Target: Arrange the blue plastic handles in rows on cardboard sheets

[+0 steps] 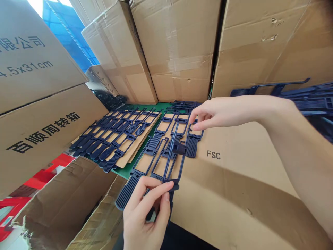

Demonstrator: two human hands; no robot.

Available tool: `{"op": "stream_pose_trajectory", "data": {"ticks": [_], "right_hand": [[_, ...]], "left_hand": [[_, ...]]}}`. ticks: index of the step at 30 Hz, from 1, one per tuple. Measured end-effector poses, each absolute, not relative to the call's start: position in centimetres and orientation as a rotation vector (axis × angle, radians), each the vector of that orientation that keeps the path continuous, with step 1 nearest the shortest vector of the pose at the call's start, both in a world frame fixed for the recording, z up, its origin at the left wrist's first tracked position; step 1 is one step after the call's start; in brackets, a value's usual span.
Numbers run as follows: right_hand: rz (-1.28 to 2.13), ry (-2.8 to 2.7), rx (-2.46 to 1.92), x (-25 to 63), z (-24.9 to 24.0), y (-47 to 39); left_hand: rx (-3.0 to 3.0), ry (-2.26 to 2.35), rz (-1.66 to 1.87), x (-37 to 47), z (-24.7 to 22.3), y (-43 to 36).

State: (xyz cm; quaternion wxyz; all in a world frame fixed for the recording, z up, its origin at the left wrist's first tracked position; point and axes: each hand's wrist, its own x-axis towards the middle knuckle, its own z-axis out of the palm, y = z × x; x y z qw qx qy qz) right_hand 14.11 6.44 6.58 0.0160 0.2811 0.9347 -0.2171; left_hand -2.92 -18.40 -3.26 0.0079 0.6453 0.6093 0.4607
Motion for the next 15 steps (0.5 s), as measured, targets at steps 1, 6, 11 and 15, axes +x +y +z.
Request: {"op": "stream_pose_trajectory", "data": {"ticks": [1,6,11,15], "right_hand": [[-0.713,2.906,0.840,13.7,6.5,6.2],[-0.926,2.836,0.646,12.8,6.4,5.9],[-0.971,2.815,0.620,13.0,6.2,6.3],[-0.926,2.833,0.584,13.0,6.2,6.3]], "left_hand": [[2.074,1.912,1.425,-2.8,-3.4,-18.4],[2.290,1.817,1.278,-2.3,-3.6,-18.3],[2.324,1.740,1.214,-2.0,-3.5,-18.1],[2.259,1.696,1.223,-1.5,-4.0,-18.1]]}}
